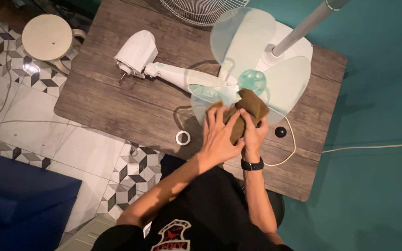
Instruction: The person wipes the blades and cage of a standing fan using a brown cloth. They clean each blade individually, then wipe the metal cage thoroughly. The fan remains disassembled on the table throughout the clip.
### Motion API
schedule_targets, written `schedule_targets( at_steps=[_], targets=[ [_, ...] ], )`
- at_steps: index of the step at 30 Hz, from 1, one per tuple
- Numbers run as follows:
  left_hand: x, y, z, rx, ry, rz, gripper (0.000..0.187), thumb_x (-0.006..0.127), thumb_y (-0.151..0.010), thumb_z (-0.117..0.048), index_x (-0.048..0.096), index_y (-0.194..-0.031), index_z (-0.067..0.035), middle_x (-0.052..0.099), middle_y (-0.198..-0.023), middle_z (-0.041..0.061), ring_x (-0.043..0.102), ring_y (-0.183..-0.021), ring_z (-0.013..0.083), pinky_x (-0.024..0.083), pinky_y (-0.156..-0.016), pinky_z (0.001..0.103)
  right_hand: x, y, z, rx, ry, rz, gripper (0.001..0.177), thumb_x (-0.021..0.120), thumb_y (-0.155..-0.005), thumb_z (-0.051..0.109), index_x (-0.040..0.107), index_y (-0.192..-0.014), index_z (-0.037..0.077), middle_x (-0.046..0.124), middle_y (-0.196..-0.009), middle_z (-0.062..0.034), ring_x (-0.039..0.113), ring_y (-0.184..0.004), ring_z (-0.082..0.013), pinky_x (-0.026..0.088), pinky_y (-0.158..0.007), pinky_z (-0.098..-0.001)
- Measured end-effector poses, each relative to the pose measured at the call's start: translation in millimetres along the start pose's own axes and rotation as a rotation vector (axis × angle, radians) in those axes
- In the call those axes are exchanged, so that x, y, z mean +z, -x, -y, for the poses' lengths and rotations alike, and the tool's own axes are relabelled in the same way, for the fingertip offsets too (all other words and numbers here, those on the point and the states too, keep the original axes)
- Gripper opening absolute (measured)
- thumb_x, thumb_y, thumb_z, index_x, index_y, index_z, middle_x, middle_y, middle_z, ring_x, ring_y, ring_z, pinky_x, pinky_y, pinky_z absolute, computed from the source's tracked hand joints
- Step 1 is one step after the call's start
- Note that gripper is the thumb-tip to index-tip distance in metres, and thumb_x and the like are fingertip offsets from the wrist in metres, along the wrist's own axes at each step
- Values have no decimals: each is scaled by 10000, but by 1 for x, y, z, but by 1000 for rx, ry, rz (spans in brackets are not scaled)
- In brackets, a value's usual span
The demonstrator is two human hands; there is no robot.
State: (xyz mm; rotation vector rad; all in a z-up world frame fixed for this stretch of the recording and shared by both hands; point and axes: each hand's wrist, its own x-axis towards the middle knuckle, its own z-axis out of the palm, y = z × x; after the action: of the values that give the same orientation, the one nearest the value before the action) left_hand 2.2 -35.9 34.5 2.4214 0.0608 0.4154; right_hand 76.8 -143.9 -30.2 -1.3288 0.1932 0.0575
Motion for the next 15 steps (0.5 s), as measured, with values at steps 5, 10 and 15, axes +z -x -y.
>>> schedule_targets(
  at_steps=[5, 10, 15],
  targets=[
    [-24, -21, 13, -63, -82, -224, 627, 729, -768, -274, 565, -1318, -23, 398, -1430, 270, 344, -1355, 458, 215, -1110, 611, -10, -6, 0, -11, -130, 54, 354, 756, -867, 57, 664, -1197, -30, 726, -1121, -90, 701, -974, -177, 570, -862, -306],
    [-26, -37, 30, -204, -154, -190, 444, 686, -847, -272, 635, -1217, -30, 603, -1226, 186, 529, -1220, 356, 377, -1025, 572, -17, -8, -3, 58, -21, 106, 376, 778, -844, 61, 669, -1192, -33, 726, -1114, -95, 700, -964, -175, 572, -847, -307],
    [-19, -37, 51, -429, -25, -79, 296, 697, -869, -346, 701, -909, -53, 736, -911, 169, 690, -874, 399, 511, -717, 537, -22, -7, 8, -21, 273, 236, 387, 784, -843, 88, 685, -1196, -35, 752, -1098, -105, 707, -955, -164, 570, -846, -301]
  ],
)
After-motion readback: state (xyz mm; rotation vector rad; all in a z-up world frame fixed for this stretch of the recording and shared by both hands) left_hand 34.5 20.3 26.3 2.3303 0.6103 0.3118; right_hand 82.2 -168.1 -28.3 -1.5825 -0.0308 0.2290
